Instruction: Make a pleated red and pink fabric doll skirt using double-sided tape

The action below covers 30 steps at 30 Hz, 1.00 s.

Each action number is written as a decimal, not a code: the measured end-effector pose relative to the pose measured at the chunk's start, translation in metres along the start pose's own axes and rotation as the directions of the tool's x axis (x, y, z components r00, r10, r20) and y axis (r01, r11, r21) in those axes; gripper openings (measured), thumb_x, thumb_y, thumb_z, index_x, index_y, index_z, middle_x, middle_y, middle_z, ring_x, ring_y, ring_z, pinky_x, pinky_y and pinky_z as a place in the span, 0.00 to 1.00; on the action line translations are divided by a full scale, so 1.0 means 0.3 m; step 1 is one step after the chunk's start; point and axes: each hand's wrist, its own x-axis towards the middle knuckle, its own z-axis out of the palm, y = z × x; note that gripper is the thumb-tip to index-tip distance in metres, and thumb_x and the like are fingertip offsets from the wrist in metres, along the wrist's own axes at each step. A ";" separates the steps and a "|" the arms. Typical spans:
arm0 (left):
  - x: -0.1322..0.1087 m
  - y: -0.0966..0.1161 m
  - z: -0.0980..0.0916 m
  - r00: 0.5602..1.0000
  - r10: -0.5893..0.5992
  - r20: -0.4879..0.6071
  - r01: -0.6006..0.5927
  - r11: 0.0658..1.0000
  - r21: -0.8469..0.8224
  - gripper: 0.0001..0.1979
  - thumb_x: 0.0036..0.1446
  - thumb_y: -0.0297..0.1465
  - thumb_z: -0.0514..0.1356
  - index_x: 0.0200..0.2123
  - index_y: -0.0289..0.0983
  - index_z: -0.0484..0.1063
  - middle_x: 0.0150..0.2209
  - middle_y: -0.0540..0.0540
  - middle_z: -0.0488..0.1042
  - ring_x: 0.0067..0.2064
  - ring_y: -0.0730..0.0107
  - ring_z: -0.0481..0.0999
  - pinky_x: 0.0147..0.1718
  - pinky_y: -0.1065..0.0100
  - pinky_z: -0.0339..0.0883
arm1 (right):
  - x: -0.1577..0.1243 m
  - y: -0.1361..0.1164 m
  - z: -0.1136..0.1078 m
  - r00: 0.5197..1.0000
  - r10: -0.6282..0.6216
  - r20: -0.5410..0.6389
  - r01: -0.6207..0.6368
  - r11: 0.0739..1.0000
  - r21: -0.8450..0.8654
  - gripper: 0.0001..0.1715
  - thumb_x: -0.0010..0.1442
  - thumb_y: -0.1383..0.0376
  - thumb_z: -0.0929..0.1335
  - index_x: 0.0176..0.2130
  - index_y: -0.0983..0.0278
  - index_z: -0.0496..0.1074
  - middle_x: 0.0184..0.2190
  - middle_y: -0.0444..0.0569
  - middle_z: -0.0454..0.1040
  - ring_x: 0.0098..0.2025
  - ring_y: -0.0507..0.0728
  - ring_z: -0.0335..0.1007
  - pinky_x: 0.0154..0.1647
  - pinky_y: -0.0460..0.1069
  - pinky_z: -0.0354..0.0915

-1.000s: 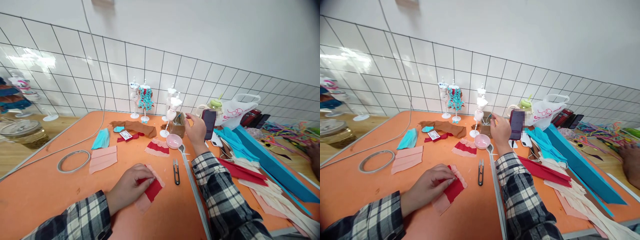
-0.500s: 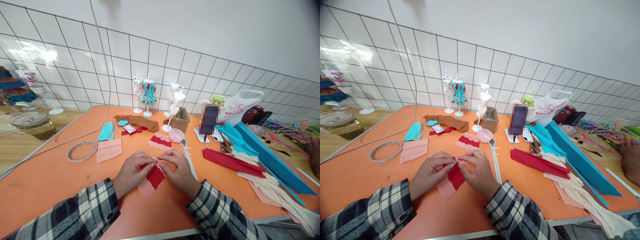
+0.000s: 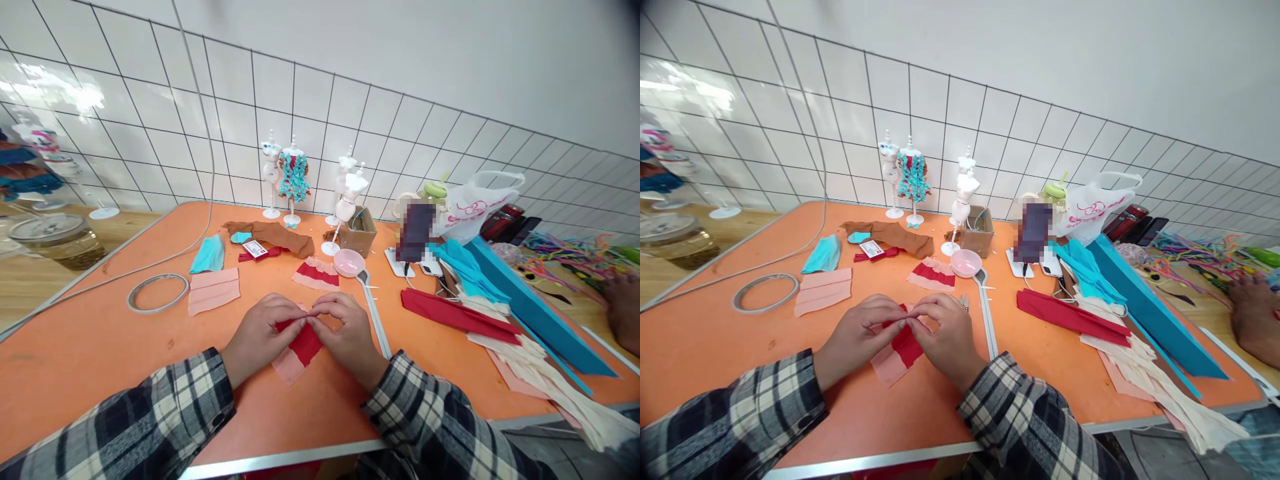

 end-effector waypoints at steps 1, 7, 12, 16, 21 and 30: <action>0.000 0.000 0.002 1.000 0.003 0.006 -0.003 1.000 0.005 0.08 0.60 0.31 0.60 0.36 0.40 0.81 0.33 0.46 0.81 0.37 0.68 0.77 0.39 0.67 0.70 | 0.002 -0.002 0.000 1.000 0.010 0.010 -0.011 1.000 0.009 0.04 0.57 0.68 0.71 0.33 0.59 0.77 0.36 0.47 0.77 0.40 0.56 0.73 0.43 0.51 0.68; -0.001 0.001 0.005 0.979 -0.158 0.126 0.153 0.987 0.052 0.12 0.62 0.34 0.59 0.46 0.40 0.78 0.40 0.46 0.80 0.42 0.65 0.76 0.43 0.64 0.67 | 0.016 0.006 -0.030 0.998 0.046 0.044 -0.049 0.995 0.082 0.04 0.60 0.67 0.70 0.34 0.61 0.76 0.36 0.48 0.76 0.39 0.54 0.71 0.37 0.48 0.66; -0.003 0.034 -0.003 0.923 -0.193 0.334 0.097 0.954 0.284 0.09 0.59 0.39 0.61 0.35 0.39 0.76 0.36 0.46 0.78 0.39 0.61 0.72 0.39 0.60 0.63 | 0.029 0.082 -0.058 0.980 0.140 0.144 -0.151 0.986 0.069 0.07 0.61 0.65 0.70 0.35 0.60 0.81 0.34 0.48 0.76 0.37 0.54 0.72 0.37 0.49 0.67; -0.004 0.054 -0.004 0.892 -0.198 0.406 -0.007 0.892 0.451 0.10 0.58 0.40 0.62 0.33 0.40 0.76 0.36 0.46 0.76 0.40 0.59 0.70 0.39 0.58 0.58 | 0.035 0.130 -0.067 0.924 0.131 0.358 -0.137 0.990 -0.009 0.13 0.63 0.67 0.67 0.44 0.61 0.80 0.42 0.50 0.77 0.43 0.55 0.72 0.44 0.51 0.67; -0.001 0.048 -0.021 0.880 -0.204 0.429 -0.016 0.890 0.455 0.07 0.59 0.32 0.57 0.32 0.42 0.76 0.35 0.48 0.76 0.40 0.61 0.70 0.40 0.56 0.53 | 0.030 0.132 -0.085 0.897 0.133 0.421 -0.149 0.989 0.005 0.29 0.62 0.68 0.66 0.62 0.60 0.66 0.48 0.50 0.78 0.40 0.54 0.71 0.42 0.51 0.66; 0.014 0.049 -0.028 0.927 -0.148 0.343 -0.054 0.855 0.515 0.15 0.62 0.43 0.56 0.32 0.41 0.77 0.35 0.46 0.76 0.40 0.59 0.70 0.42 0.52 0.51 | 0.034 0.088 -0.085 0.791 0.376 0.482 -0.519 0.830 0.204 0.20 0.60 0.60 0.67 0.50 0.62 0.76 0.44 0.51 0.79 0.30 0.50 0.68 0.30 0.47 0.64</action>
